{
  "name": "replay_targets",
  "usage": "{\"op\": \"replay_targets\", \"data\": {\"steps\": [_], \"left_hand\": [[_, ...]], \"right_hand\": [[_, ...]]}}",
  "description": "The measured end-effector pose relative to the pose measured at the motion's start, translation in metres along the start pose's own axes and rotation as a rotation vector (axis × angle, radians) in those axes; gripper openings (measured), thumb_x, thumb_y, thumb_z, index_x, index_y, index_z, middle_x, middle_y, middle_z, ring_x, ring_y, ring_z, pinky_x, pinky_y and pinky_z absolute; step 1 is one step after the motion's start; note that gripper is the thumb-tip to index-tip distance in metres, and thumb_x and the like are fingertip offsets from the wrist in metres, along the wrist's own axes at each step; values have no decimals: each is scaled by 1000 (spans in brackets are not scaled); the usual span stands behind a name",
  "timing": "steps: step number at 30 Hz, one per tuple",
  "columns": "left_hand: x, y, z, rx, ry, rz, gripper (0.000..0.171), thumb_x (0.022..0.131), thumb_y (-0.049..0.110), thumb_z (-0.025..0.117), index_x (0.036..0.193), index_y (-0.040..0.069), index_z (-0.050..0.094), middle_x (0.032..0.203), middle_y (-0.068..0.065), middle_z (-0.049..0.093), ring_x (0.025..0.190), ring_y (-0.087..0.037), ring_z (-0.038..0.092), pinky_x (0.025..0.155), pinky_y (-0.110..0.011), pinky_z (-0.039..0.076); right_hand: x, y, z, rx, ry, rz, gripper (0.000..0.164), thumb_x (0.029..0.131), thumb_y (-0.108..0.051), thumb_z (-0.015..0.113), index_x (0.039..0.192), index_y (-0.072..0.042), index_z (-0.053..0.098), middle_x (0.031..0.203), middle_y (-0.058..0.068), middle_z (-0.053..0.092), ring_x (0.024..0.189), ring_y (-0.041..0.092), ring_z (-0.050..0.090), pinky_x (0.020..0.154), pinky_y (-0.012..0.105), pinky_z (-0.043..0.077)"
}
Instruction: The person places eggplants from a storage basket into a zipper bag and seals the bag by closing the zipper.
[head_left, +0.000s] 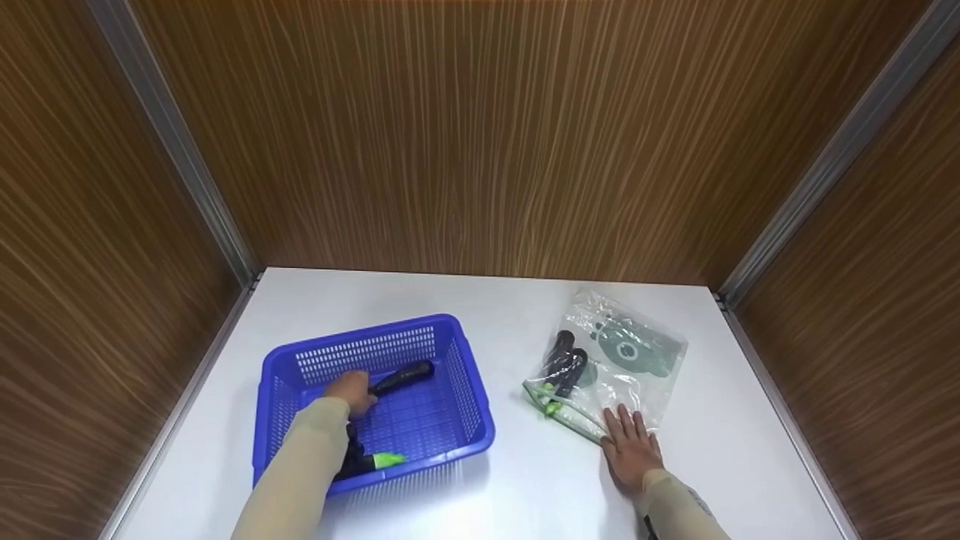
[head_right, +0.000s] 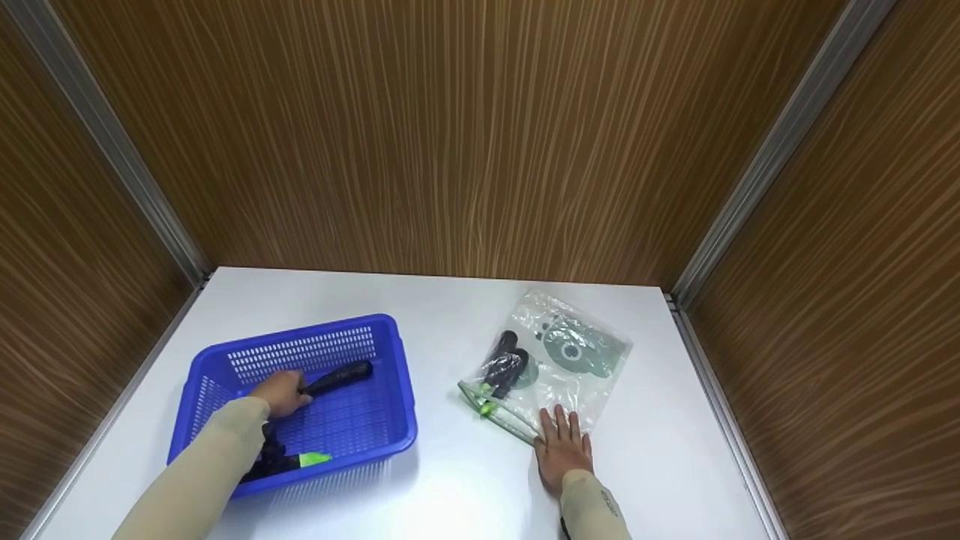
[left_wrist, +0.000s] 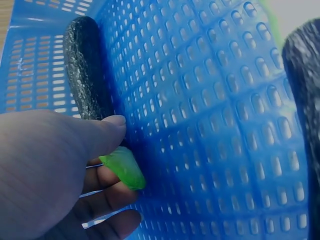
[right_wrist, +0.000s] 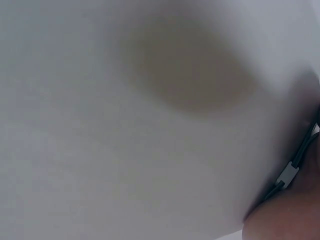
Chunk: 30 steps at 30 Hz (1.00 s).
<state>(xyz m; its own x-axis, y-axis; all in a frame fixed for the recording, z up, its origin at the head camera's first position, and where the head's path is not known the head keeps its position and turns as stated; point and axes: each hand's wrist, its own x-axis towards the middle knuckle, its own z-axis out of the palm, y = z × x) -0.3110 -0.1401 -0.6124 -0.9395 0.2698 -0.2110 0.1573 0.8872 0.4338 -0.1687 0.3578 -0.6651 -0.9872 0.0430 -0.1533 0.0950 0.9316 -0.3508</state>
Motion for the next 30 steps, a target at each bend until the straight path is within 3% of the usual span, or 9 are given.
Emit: {"op": "replay_targets", "data": {"steps": [4, 11, 19, 25, 30], "left_hand": [[-5, 2, -4, 7, 12, 13, 22, 84, 16, 72, 87, -1, 59, 81, -10, 60, 84, -30, 61, 79, -48, 49], [-11, 12, -13, -33, 8, 8, 22, 86, 17, 71, 88, 0, 58, 80, -9, 58, 81, -27, 58, 78, -47, 48], [-16, 18, -19, -65, 21, 6, 20, 86, 16, 71, 89, 0, 60, 81, -9, 59, 81, -26, 58, 77, -46, 48], [-21, 17, -23, -60, 48, 13, 22, 85, 14, 71, 96, -4, 64, 91, -14, 65, 91, -31, 61, 83, -48, 48], [-26, 15, -25, -70, 66, 12, 19, 84, 15, 72, 87, -2, 64, 83, -10, 62, 81, -26, 59, 81, -47, 48]], "right_hand": [[0, 2, 1, 7, 27, -16, 55, 103, -29, 34, 152, -6, 22, 157, 21, 11, 142, 46, 2, 108, 66, 3], [1, 0, 0, -28, -26, 24, 56, 103, -32, 28, 154, -9, 16, 159, 18, 6, 143, 43, -2, 109, 64, 1], [1, -1, -1, -21, -23, 14, 56, 103, -31, 30, 153, -9, 17, 159, 20, 6, 143, 45, -1, 108, 65, 2], [0, -2, -2, -14, -13, 6, 56, 104, -30, 30, 153, -8, 18, 158, 21, 7, 142, 45, -1, 108, 66, 2], [-2, -3, -3, -6, -10, 2, 56, 104, -29, 31, 153, -7, 18, 158, 21, 7, 142, 46, -1, 108, 66, 1]]}}
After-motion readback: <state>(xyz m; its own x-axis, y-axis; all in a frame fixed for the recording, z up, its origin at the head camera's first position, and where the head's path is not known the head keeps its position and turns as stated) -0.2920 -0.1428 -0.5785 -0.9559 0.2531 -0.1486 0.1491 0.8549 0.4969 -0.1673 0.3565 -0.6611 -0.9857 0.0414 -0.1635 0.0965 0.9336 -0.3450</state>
